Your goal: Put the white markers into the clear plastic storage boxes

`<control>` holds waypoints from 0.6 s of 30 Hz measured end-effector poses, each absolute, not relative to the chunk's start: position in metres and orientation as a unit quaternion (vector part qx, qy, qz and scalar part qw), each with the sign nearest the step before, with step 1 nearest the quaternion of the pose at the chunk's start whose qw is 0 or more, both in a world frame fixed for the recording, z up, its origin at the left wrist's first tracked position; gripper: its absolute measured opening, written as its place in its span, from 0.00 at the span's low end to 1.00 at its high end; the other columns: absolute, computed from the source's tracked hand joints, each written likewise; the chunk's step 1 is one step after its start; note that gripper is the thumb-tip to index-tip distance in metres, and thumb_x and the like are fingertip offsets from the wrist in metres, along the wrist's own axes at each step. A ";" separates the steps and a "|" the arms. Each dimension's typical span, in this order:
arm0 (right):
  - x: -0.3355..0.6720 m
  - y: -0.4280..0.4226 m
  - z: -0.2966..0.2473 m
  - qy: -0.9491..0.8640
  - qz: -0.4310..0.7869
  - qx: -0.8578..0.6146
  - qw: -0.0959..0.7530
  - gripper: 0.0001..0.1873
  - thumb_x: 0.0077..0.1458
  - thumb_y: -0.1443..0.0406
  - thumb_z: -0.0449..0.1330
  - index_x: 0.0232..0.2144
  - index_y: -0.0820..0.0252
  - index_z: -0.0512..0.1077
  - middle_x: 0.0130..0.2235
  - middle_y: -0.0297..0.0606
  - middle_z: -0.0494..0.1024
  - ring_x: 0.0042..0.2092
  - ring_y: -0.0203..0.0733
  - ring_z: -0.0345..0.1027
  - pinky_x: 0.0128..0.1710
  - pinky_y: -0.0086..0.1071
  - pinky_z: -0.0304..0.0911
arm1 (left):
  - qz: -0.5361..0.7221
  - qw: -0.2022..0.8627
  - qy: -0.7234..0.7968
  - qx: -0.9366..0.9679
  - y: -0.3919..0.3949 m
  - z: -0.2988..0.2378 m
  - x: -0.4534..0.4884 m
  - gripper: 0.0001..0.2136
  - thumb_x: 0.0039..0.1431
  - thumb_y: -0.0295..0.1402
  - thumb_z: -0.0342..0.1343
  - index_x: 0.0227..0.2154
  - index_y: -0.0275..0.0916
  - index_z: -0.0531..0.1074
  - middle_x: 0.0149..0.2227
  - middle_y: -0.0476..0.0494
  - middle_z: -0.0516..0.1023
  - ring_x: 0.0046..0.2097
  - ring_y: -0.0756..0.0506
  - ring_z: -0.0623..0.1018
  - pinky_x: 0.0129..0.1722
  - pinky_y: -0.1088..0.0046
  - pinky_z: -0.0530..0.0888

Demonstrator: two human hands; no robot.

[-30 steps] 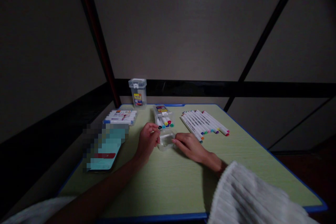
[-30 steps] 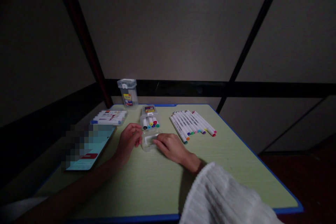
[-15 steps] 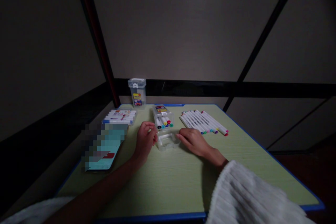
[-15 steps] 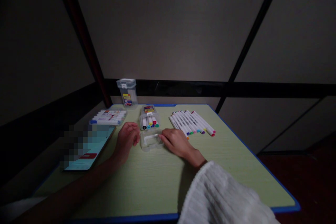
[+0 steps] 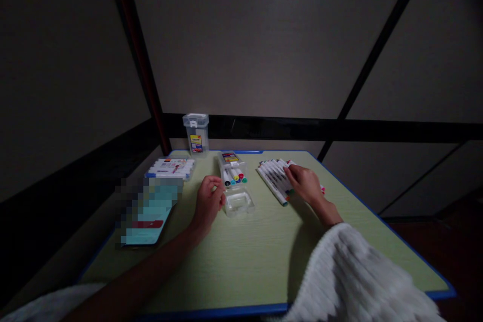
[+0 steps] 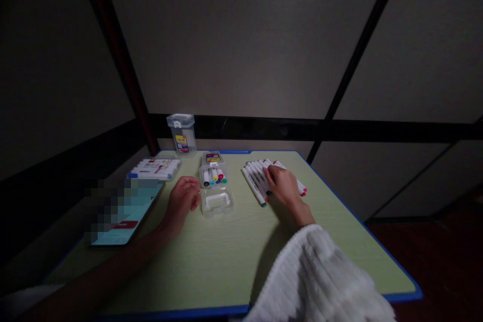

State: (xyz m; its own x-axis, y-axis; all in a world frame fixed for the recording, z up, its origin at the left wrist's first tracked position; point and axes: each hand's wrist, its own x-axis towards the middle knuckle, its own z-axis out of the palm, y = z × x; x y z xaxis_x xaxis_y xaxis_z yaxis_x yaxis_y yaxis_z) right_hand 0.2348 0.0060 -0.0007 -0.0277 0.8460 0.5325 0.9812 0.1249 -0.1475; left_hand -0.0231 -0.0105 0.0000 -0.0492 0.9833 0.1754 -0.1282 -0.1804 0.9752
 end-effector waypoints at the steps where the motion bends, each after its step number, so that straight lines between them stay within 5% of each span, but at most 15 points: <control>1: 0.240 0.007 0.000 -0.683 -0.131 -0.671 0.258 0.21 0.57 0.57 0.43 0.20 0.60 0.65 0.22 0.40 0.71 0.23 0.37 0.59 0.23 0.29 0.44 | 0.581 0.476 0.430 0.500 -0.010 -0.001 -0.024 0.08 0.41 0.31 0.49 0.27 0.38 0.58 0.17 0.60 0.62 0.13 0.58 0.60 0.10 0.84 0.54; 18: 0.303 0.013 -0.021 -0.529 -0.061 -0.811 0.244 0.11 0.46 0.65 0.53 0.29 0.64 0.74 0.31 0.46 0.77 0.32 0.44 0.69 0.25 0.29 0.55 | 0.580 0.464 0.433 0.511 -0.008 -0.005 -0.026 0.07 0.41 0.28 0.47 0.27 0.38 0.59 0.18 0.60 0.61 0.13 0.59 0.58 0.10 0.85 0.53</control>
